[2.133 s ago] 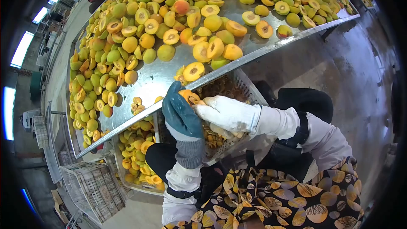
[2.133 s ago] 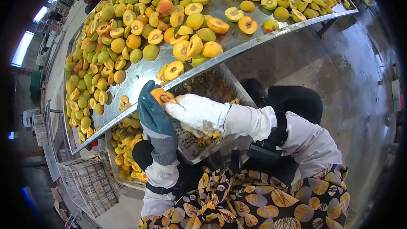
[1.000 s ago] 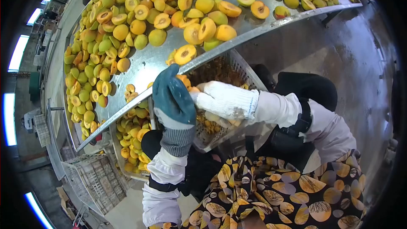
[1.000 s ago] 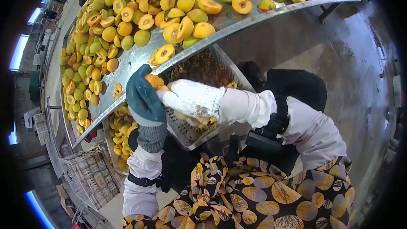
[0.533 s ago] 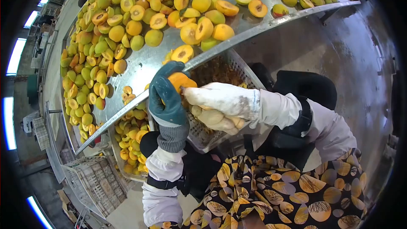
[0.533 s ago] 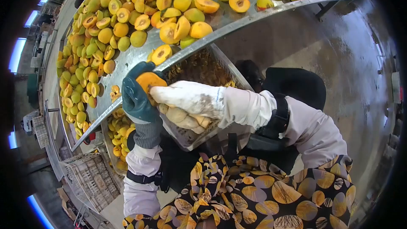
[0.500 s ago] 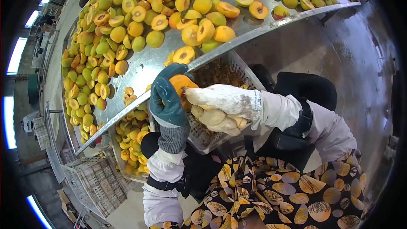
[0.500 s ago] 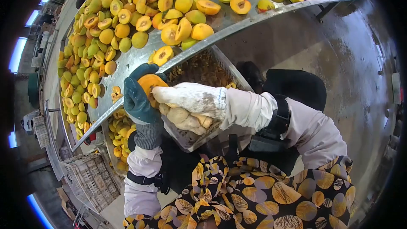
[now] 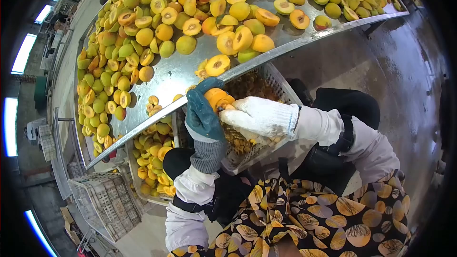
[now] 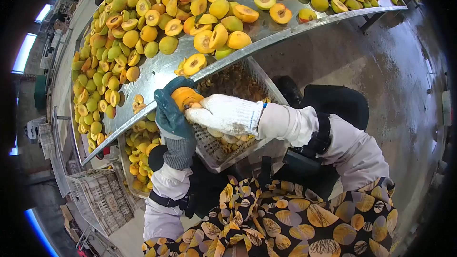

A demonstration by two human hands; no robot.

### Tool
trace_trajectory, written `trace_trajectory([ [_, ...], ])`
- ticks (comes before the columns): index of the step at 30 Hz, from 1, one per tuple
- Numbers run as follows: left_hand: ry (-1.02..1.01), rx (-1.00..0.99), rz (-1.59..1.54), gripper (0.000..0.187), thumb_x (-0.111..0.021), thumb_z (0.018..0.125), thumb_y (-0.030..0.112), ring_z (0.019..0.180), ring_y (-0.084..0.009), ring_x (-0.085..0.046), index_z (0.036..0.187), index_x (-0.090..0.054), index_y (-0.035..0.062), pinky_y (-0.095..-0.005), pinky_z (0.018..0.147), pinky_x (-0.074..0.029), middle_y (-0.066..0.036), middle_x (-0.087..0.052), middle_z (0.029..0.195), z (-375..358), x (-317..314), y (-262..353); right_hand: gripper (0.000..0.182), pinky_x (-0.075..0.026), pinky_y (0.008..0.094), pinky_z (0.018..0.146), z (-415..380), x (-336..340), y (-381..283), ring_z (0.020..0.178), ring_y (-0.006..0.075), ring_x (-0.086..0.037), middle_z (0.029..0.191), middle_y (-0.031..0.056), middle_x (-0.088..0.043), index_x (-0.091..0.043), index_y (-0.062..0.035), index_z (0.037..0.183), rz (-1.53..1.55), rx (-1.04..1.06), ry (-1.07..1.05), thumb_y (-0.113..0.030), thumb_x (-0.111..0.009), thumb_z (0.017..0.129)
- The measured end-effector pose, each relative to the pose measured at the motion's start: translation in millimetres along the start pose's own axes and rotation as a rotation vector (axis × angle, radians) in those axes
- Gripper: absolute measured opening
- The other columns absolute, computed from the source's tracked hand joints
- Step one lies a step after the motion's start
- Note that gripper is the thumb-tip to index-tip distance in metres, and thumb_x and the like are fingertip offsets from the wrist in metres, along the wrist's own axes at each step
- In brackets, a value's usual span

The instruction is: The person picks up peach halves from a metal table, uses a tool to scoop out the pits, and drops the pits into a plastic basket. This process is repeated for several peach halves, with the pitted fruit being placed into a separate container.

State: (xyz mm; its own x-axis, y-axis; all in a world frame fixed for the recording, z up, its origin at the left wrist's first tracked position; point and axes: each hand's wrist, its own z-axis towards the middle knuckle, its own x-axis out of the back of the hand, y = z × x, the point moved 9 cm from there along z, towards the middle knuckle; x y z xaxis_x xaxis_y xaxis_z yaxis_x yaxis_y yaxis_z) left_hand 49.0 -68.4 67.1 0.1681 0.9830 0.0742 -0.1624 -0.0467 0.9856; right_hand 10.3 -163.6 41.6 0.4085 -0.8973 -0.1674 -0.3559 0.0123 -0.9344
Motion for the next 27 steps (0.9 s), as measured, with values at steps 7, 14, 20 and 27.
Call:
trace_trajectory([
  [7,0.041,-0.463,0.416,0.053,-0.029,0.110,0.039,0.107,-0.0237,-0.062,0.121,-0.059,-0.0026,-0.0360,0.096,-0.048,-0.014,-0.065,0.113,3,-1,36,0.057,-0.038,0.0275,0.034,-11,-8,13,0.037,0.0147,-0.051,0.052,0.0086,-0.056,-0.059,-0.0030,0.086,0.161,-0.179,-0.167,-0.055,-0.042,0.100],
  [14,-0.044,-0.080,0.136,0.055,-0.028,0.110,0.042,0.104,-0.0217,-0.062,0.121,-0.059,-0.0028,-0.0353,0.096,-0.048,-0.013,-0.065,0.112,7,-4,17,0.056,-0.040,0.0296,0.038,-7,-1,4,0.039,0.0155,-0.049,0.053,0.0042,-0.052,-0.058,-0.0033,0.077,-0.005,-0.025,-0.089,-0.053,-0.045,0.101],
  [20,-0.161,-0.535,0.312,0.033,-0.040,0.106,0.020,0.102,-0.0296,-0.066,0.115,-0.064,-0.0020,-0.0391,0.094,-0.050,-0.016,-0.068,0.109,11,-5,53,0.045,-0.032,0.0246,0.032,-25,-31,8,0.034,0.0094,-0.040,0.049,-0.0036,-0.042,-0.056,-0.0047,0.085,0.763,-0.290,-0.318,-0.047,-0.053,0.101],
  [27,-0.236,0.098,0.094,0.045,-0.041,0.108,0.035,0.092,-0.0184,-0.066,0.107,-0.065,-0.0031,-0.0334,0.087,-0.051,-0.015,-0.068,0.094,15,-5,22,0.048,-0.034,0.0254,0.035,-21,-10,1,0.036,0.0111,-0.042,0.052,-0.0011,-0.044,-0.056,-0.0052,0.089,0.114,-0.251,-0.236,-0.051,-0.049,0.101],
])
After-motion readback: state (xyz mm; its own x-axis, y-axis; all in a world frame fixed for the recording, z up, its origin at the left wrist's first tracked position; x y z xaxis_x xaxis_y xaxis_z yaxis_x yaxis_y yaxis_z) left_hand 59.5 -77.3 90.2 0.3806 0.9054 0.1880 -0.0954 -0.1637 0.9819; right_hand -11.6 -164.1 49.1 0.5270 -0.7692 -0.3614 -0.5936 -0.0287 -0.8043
